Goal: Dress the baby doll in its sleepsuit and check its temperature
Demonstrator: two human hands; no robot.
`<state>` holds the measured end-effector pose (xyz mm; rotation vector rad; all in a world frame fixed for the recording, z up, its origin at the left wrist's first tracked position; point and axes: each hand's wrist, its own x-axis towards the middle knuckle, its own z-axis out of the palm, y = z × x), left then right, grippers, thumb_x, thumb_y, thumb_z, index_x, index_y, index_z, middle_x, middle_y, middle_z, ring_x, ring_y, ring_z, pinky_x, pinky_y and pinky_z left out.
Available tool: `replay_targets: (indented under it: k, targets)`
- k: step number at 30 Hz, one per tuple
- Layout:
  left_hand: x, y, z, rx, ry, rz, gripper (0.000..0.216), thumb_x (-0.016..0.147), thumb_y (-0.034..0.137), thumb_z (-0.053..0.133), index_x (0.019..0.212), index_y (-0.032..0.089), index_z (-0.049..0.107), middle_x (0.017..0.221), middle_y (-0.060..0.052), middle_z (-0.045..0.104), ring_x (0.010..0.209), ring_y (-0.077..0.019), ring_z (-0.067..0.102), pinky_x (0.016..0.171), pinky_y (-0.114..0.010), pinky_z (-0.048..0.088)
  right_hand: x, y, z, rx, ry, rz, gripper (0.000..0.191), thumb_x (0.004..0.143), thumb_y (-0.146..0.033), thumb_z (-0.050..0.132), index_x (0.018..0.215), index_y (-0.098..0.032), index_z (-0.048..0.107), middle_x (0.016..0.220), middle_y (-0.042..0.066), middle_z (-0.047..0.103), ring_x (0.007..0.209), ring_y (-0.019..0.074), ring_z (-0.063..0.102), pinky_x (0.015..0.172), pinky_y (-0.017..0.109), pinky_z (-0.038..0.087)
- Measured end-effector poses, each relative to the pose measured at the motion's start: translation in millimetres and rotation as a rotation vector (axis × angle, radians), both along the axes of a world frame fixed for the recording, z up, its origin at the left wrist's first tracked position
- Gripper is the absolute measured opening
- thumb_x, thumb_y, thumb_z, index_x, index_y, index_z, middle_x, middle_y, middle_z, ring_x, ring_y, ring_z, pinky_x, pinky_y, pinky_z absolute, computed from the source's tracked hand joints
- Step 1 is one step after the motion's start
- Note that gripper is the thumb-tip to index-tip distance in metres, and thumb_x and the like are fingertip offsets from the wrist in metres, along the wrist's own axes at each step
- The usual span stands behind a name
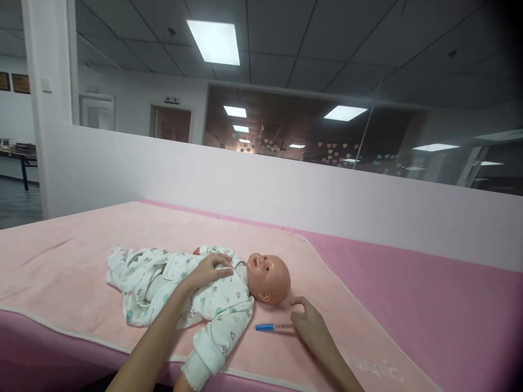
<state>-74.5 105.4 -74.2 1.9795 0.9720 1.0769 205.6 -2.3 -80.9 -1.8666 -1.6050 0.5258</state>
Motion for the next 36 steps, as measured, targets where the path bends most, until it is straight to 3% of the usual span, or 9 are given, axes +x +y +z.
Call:
replay_targets:
  k: [3,8,13,16,20,23,25,28,36]
  targets:
    - [-1,-2,1.3,-0.026,-0.028,-0.019,0.02,0.063,0.034,0.069,0.076,0.019,0.071,0.116,-0.008,0.057,0.108,-0.0244,0.051,0.091,-0.031,0.038,2,7,-5.1,-0.008,-0.318,-0.088,0.029,0.075,-0.009,0.036,0.1,-0.013,0.047,0.065,0.003,0.054,0.066,0.0174,0.054,0.057,0.024,0.031]
    - [-1,-5,3.7,-0.06,-0.055,-0.021,0.018,0.061,0.031,0.071,0.074,0.019,0.071,0.117,-0.008,0.056,0.109,-0.0248,0.05,0.09,-0.031,0.039,-6,9,2.1,-0.043,-0.446,-0.117,0.034,0.08,-0.012,0.034,0.114,-0.011,0.04,0.082,0.01,0.06,0.077,0.0215,0.06,0.056,0.025,0.033]
    - [-1,-5,2.9,-0.059,-0.042,-0.01,0.022,0.063,0.032,0.069,0.081,0.02,0.071,0.114,-0.008,0.058,0.107,-0.024,0.052,0.091,-0.031,0.039,-15,4,-1.8,0.024,-0.682,-0.206,0.036,0.083,-0.012,0.034,0.119,-0.009,0.041,0.096,0.014,0.056,0.071,0.0218,0.063,0.049,0.026,0.032]
    - [-2,-4,2.8,-0.077,-0.024,0.003,0.027,0.065,0.037,0.067,0.086,0.02,0.07,0.113,-0.008,0.059,0.105,-0.0244,0.053,0.089,-0.032,0.04,-15,2,0.6,0.22,-0.765,-0.261,0.034,0.084,-0.015,0.036,0.117,-0.012,0.044,0.095,0.012,0.055,0.055,0.0167,0.06,0.043,0.025,0.031]
    - [-1,-5,3.7,-0.114,-0.037,0.001,0.026,0.065,0.039,0.067,0.08,0.018,0.07,0.114,-0.009,0.058,0.105,-0.0254,0.053,0.087,-0.032,0.041,-39,9,23.0,0.825,-0.652,-0.211,0.024,0.086,-0.018,0.035,0.105,-0.016,0.049,0.087,0.009,0.057,0.06,0.0156,0.057,0.044,0.024,0.037]
    - [-1,-8,5.5,-0.122,-0.092,-0.004,0.023,0.063,0.033,0.068,0.078,0.016,0.069,0.113,-0.009,0.059,0.103,-0.0247,0.053,0.087,-0.031,0.04,-85,28,38.7,1.152,-0.531,0.096,0.015,0.084,-0.014,0.039,0.091,-0.018,0.052,0.074,0.005,0.057,0.065,0.0164,0.055,0.054,0.026,0.041]
    - [0,-10,7.3,-0.093,-0.124,-0.023,0.02,0.064,0.027,0.065,0.079,0.015,0.068,0.104,-0.008,0.062,0.097,-0.0229,0.055,0.085,-0.031,0.04,-117,45,38.5,1.179,-0.443,0.253,0.017,0.082,-0.01,0.04,0.089,-0.018,0.053,0.069,0.002,0.055,0.061,0.0138,0.052,0.056,0.025,0.041]
    - [1,-15,10.4,-0.039,-0.157,-0.054,0.017,0.066,0.019,0.057,0.079,0.013,0.066,0.086,-0.006,0.065,0.086,-0.0196,0.056,0.079,-0.029,0.042,-150,69,23.2,1.077,-0.288,0.409,0.026,0.079,-0.007,0.035,0.096,-0.017,0.052,0.085,0.006,0.058,0.077,0.0152,0.054,0.065,0.025,0.045]
    - [0,-13,7.0,-0.039,-0.165,-0.085,0.02,0.069,0.021,0.055,0.086,0.014,0.065,0.089,-0.005,0.064,0.088,-0.0194,0.055,0.083,-0.03,0.042,-154,72,-1.9,0.962,0.047,0.428,0.034,0.072,-0.003,0.034,0.097,-0.017,0.051,0.099,0.009,0.052,0.095,0.0184,0.05,0.083,0.033,0.044]
